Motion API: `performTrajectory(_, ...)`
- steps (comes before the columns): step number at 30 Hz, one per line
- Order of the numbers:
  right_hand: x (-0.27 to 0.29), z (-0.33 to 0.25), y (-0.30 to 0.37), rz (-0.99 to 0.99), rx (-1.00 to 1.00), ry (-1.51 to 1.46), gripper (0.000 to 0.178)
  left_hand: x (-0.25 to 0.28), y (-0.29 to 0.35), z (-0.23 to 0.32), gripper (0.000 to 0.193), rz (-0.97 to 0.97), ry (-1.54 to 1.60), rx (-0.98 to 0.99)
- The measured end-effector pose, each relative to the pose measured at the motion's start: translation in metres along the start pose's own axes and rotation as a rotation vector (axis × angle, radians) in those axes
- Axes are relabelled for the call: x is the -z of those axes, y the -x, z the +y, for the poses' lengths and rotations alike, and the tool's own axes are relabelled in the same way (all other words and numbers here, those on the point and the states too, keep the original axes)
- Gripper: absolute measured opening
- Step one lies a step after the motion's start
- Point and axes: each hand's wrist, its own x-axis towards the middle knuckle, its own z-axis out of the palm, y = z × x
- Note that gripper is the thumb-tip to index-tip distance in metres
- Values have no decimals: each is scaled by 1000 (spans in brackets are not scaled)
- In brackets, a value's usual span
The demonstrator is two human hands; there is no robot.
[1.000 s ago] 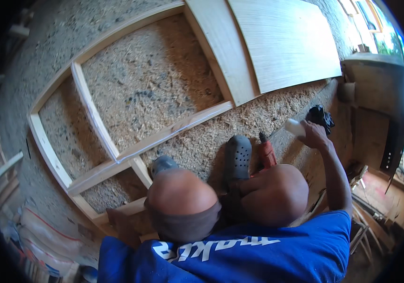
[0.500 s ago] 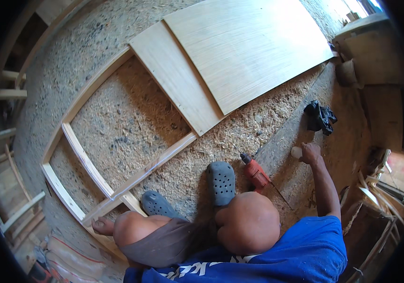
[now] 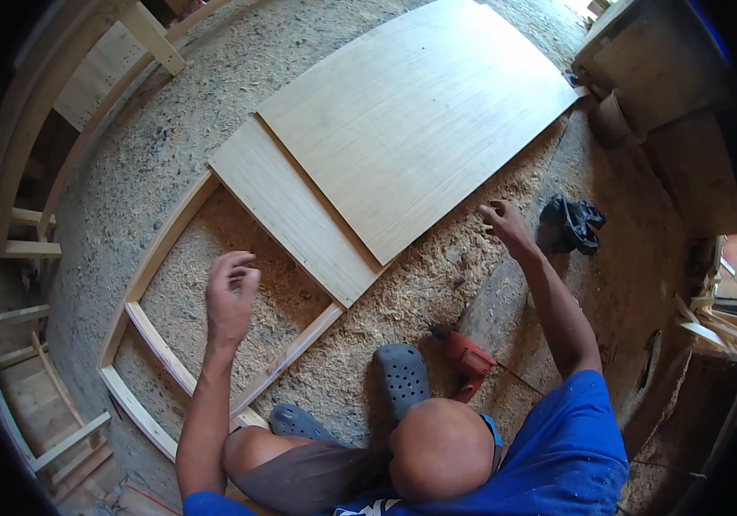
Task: The person marks a wooden board with a pencil, cuts it on a table saw, and applies glue to a wooden frame. They then place the cut boards onto the frame and press them down by hand.
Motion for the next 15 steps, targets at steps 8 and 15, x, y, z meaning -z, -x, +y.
performTrajectory(8,-10,1,-66,189,84,-717,25,-10,45,-20,41,-586,-28,48)
performTrajectory(15,-143,-179,66,-101,-3,-1285,15,-48,95,-47,83,-717,363,278)
